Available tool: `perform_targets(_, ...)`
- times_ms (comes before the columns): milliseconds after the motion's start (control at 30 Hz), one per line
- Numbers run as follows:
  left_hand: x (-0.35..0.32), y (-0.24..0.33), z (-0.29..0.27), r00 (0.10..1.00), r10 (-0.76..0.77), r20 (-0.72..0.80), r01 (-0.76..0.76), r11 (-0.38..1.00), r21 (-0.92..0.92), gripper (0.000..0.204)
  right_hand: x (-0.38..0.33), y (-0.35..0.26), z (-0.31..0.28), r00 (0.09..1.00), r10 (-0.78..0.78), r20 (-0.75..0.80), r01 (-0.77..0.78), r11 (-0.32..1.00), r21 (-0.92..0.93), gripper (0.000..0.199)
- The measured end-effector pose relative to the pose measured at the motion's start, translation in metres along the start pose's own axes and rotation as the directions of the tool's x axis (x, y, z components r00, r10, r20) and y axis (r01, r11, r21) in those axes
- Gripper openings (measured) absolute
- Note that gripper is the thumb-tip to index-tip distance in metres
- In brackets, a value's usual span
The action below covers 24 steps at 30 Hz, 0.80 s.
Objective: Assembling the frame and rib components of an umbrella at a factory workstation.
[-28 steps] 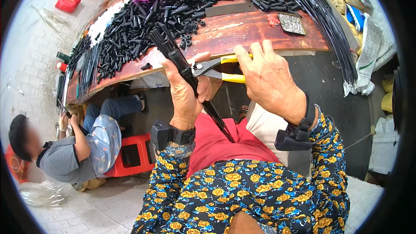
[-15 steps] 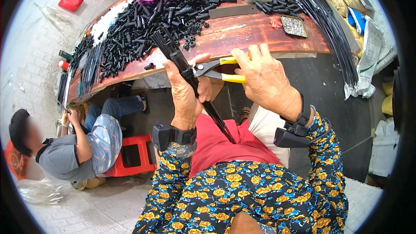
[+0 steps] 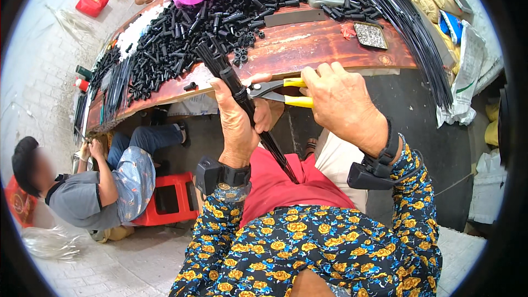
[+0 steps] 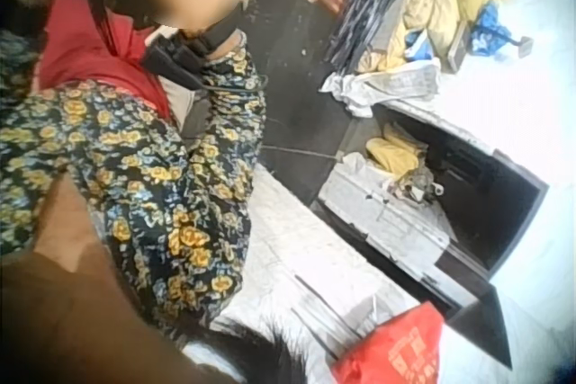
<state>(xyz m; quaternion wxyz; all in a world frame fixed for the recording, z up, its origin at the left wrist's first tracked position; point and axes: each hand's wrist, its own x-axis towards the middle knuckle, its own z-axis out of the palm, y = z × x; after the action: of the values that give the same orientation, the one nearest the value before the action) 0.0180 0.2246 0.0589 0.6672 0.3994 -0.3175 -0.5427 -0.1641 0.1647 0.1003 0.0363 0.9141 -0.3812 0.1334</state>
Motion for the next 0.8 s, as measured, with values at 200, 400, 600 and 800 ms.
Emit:
perform_targets(200,-0.001,0.001,-0.001,1.000,0.010,-0.002,-0.010,0.999,-0.035,0.095,-0.006,0.004,0.020,0.979,-0.036,-0.198,0.081,0.972,0.221,0.025)
perform_targets(400,0.000,0.001,-0.009,0.996,0.026,0.080,-0.024,0.999,-0.031,0.097,-0.010,0.012,0.010,0.996,-0.045,-0.076,0.056,0.988,0.143,0.028)
perform_targets(600,0.000,0.003,-0.004,0.997,-0.021,0.068,0.022,1.000,-0.015,0.101,0.003,0.017,-0.009,0.963,-0.207,-0.175,0.193,0.977,-0.093,0.014)
perform_targets(800,0.001,0.001,0.001,0.996,0.017,0.089,-0.018,1.000,0.009,0.095,0.017,0.021,-0.030,0.893,-0.364,-0.266,0.316,0.926,-0.204,0.011)
